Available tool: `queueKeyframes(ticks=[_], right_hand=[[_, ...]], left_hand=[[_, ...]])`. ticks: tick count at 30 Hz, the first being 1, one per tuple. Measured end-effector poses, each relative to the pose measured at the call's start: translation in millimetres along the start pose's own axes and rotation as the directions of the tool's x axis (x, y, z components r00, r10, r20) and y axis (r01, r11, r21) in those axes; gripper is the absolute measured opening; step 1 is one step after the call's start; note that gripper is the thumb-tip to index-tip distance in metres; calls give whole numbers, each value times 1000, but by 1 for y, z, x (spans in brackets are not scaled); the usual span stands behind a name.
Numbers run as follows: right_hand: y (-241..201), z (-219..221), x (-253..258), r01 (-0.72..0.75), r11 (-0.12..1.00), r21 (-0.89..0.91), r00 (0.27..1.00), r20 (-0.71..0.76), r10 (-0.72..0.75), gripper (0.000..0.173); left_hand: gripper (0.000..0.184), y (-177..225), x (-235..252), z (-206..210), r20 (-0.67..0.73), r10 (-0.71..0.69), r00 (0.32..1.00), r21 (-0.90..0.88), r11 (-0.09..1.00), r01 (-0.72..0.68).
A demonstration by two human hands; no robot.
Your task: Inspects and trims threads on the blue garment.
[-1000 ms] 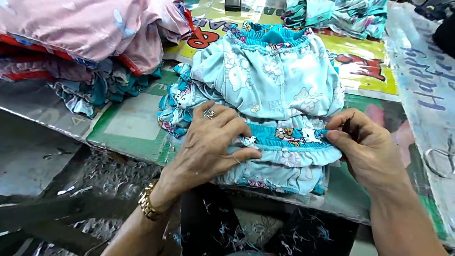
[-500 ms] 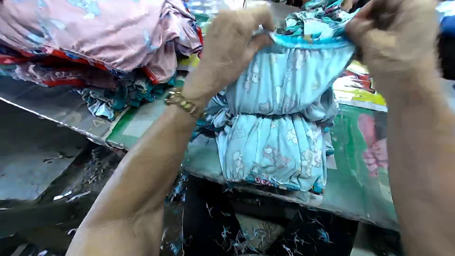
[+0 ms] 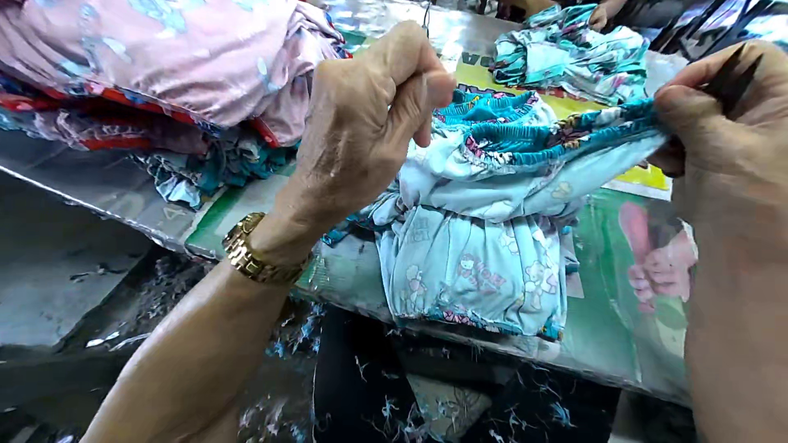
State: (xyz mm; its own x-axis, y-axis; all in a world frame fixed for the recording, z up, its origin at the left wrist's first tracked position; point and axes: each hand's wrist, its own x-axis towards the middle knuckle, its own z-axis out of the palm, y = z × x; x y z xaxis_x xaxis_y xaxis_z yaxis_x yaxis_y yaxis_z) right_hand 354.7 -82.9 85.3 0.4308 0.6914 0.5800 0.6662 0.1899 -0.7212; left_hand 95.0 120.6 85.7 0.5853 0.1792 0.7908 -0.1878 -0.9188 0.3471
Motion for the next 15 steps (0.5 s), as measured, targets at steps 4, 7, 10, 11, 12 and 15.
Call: queueKeyframes(ticks=[4,7,10,11,12,15], right_hand=[[-2,3,-2,-12,999,-30,1000,26,13,7],[1,0,-6,-12,1000,-16,1000,25,13,8],[1,-5,-7,-1,1000,3,1000,25,1,9],[1,-6,-2,-2,1000,17,1000,24,2,8],[-1,-5,6,-10,999,32,1000,27,9,7],[-4,9,39,-48,998,-46,998,-30,47,4]], left_hand=[[27,5,-3,18,106,-5,994,127,992,-8],[33,-8,-8,41,361,-4,932,249,964,-92],[18,-17,-4,40,394,25,919,219,968,-120],[19,-18,6,33,361,21,932,206,973,-101],[22,-18,17,26,316,-16,948,213,976,-54],[26,-28,47,21,160,-177,971,380,919,105]])
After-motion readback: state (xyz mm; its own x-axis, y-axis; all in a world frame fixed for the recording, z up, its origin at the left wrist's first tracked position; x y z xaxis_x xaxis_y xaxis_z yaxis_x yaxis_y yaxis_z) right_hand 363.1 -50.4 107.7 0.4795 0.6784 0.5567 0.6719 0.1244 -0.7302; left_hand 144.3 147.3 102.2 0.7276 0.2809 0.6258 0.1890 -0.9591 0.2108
